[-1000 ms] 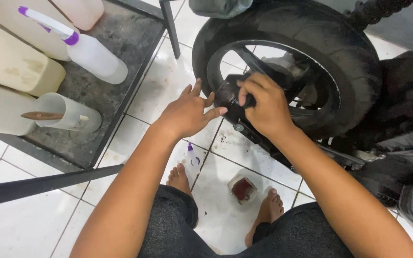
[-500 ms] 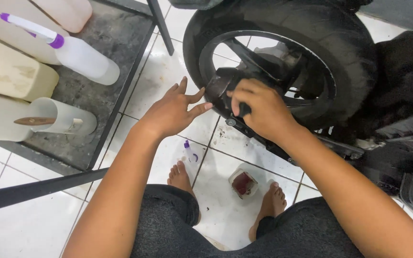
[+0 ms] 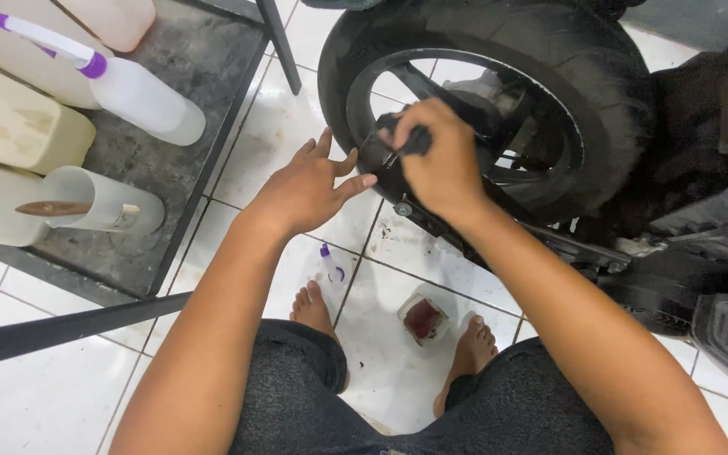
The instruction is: The person scrubs the motorcycle exhaust pipe with a sponge, applying pressure to clean the surface. They work on different sections of the exhaust, including the tip and the body, while sitting on the floor.
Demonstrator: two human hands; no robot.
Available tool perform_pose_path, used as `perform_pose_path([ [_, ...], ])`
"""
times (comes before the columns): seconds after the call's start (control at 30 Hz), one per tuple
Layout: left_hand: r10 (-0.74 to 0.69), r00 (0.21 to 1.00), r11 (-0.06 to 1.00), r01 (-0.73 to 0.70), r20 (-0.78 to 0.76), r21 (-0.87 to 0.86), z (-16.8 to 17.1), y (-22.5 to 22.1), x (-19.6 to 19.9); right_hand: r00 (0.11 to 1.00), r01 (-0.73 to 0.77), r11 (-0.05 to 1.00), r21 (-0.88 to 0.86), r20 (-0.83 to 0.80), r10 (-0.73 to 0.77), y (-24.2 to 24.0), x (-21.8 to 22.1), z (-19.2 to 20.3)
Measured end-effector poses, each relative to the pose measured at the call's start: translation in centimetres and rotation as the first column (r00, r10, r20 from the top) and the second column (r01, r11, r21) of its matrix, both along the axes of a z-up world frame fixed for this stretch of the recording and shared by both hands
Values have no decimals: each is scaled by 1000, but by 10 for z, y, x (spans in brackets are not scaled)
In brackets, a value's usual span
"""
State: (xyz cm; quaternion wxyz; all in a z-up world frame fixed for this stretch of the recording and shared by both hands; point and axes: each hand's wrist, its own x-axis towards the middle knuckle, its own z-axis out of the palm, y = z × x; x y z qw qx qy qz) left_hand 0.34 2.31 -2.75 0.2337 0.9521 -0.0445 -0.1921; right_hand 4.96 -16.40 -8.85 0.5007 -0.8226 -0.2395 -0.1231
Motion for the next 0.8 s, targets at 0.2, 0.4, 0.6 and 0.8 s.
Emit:
perform_pose_path([
  [0.2,3,1000,1000,-4,-11,-11,6,3,-6,992,-54,985,-164,-119,35,-35,-22,12],
  [0.4,-12,1000,1000,12,-2,-15,7,3,0,993,-103,956,-275,22,113,-33,-14,7],
  [0.6,-19,1000,1000,19,-5,1,0,-2,4,990,125,983,-137,-54,-134,-6,-9,17],
  [0.8,-5,999,1000,6,-33,22,7,-5,0,888,320,947,-17,-344,-306,-13,-3,8],
])
